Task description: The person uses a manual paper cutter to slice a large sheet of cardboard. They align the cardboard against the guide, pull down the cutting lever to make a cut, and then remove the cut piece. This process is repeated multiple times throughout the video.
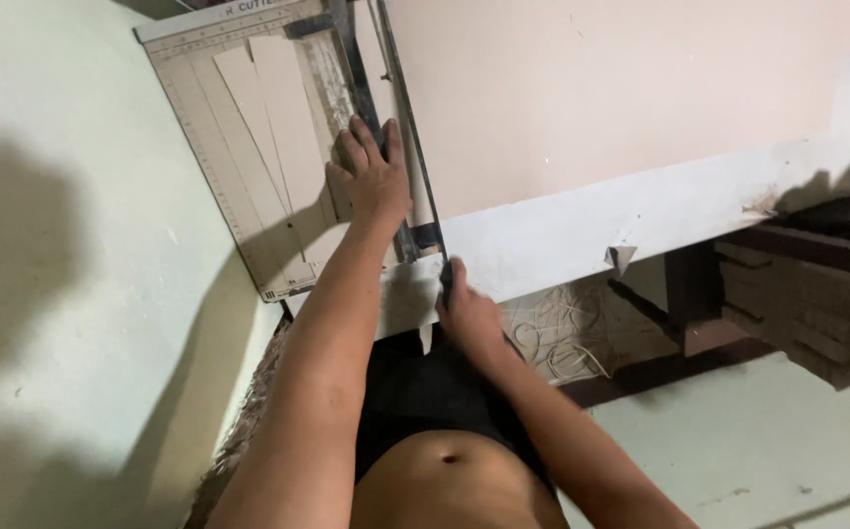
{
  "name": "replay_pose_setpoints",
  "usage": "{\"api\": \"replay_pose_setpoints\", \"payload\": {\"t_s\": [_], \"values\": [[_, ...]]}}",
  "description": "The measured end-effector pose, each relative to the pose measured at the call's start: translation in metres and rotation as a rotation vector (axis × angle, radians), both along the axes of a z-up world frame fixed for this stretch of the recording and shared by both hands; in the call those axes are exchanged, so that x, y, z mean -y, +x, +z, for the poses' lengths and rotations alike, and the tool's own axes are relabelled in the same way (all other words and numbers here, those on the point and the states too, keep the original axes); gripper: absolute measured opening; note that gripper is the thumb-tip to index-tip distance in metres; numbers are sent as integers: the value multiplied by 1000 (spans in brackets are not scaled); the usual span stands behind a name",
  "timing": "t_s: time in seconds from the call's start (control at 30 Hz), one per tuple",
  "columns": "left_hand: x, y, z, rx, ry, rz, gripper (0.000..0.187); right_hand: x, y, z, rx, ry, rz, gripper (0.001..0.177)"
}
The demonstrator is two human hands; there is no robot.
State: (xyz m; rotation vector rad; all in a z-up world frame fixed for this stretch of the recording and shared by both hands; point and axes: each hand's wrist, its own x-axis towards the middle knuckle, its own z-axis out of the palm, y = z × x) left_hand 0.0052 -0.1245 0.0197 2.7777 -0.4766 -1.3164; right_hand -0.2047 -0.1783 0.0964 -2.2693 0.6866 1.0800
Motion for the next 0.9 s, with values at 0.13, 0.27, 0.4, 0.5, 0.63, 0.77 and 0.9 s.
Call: {"api": "replay_pose_setpoints", "payload": {"t_s": [0.13, 0.27, 0.4, 0.5, 0.63, 0.77, 0.9], "values": [[-3, 3, 6, -12, -17, 14, 121, 5, -21, -64, 129, 22, 15, 71], [-33, -26, -92, 677, -576, -7, 122, 23, 28, 88, 68, 251, -256, 85], [-7, -29, 19, 94, -622, 326, 52, 59, 30, 110, 19, 376, -408, 92], [-24, -40, -3, -277, -419, 353, 61, 91, 18, 26, 43, 547, -641, 76], [-77, -24, 32, 54, -574, -554, 23, 142, 9, -89, 289, 545, -1280, 80], [-122, -22, -6, -120, -43, -88, 51, 156, 18, -92, 408, 747, -1598, 21], [-114, -2, 4, 76, -141, -338, 37, 146, -14, -101, 469, 737, -1595, 13]]}}
